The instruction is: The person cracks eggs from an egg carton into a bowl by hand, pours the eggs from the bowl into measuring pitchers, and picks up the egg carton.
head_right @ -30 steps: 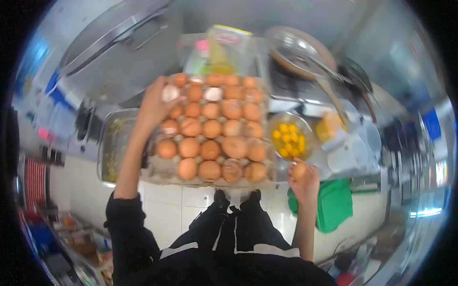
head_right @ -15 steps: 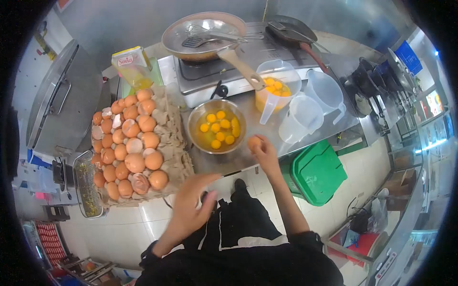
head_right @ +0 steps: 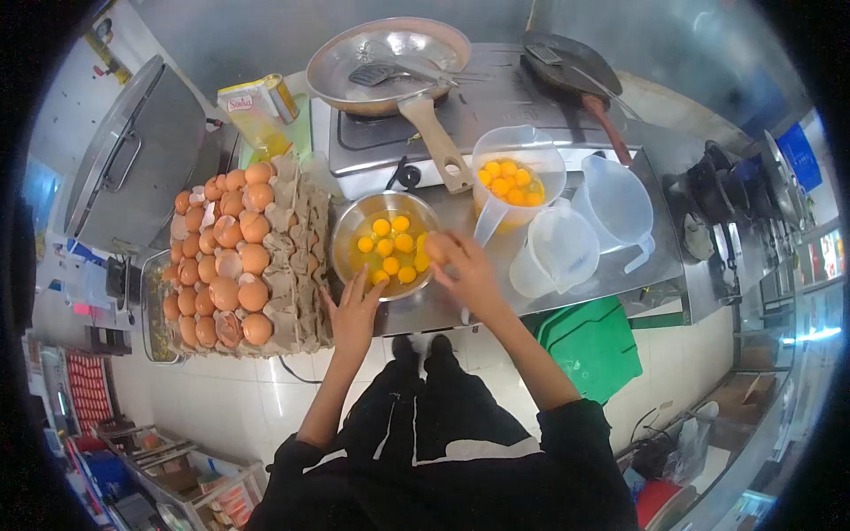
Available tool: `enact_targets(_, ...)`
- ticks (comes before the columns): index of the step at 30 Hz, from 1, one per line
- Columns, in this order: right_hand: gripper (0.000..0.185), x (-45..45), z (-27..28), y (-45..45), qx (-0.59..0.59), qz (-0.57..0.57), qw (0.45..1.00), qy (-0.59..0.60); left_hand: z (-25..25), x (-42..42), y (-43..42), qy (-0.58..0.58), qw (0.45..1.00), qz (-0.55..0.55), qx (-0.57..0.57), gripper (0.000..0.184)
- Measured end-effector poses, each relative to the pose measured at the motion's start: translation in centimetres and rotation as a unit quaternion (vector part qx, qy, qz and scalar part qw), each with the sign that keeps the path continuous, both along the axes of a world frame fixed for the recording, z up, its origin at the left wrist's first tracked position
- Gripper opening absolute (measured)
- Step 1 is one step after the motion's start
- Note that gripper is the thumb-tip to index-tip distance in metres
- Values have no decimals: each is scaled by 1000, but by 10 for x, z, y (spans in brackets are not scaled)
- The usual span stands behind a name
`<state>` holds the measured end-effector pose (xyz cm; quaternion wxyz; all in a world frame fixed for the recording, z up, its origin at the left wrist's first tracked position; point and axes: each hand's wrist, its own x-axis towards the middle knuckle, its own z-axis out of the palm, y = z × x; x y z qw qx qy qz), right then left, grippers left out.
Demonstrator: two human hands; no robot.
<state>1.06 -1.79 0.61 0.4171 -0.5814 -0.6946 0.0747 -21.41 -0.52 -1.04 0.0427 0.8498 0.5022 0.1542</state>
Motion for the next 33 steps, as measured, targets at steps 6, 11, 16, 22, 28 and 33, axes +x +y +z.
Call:
enact_targets(6,44,2,-2,4,-1,17,1000,-21,10,-3,6,-18,999,-29,-27,35)
enact_targets(11,29,-24,45,31,-209,34,842,496,53,21,16,-154,986,-36,-53,38)
enact_targets(16,33,-34,38,51,-390,102,735,546,44,43,52,-567,754,-57,-327,36)
enact_targets(22,46,-27,28,54,-363,99,859,347,21,40,60,-615,674,-64,-404,34)
enact_targets(28,42,-22,29,56,-308,94,905,279,17,45,59,-525,786,-55,-322,40)
enact_targets(33,38,-30,3,62,-219,48,943,245,9,48,62,-491,818,-52,-295,44)
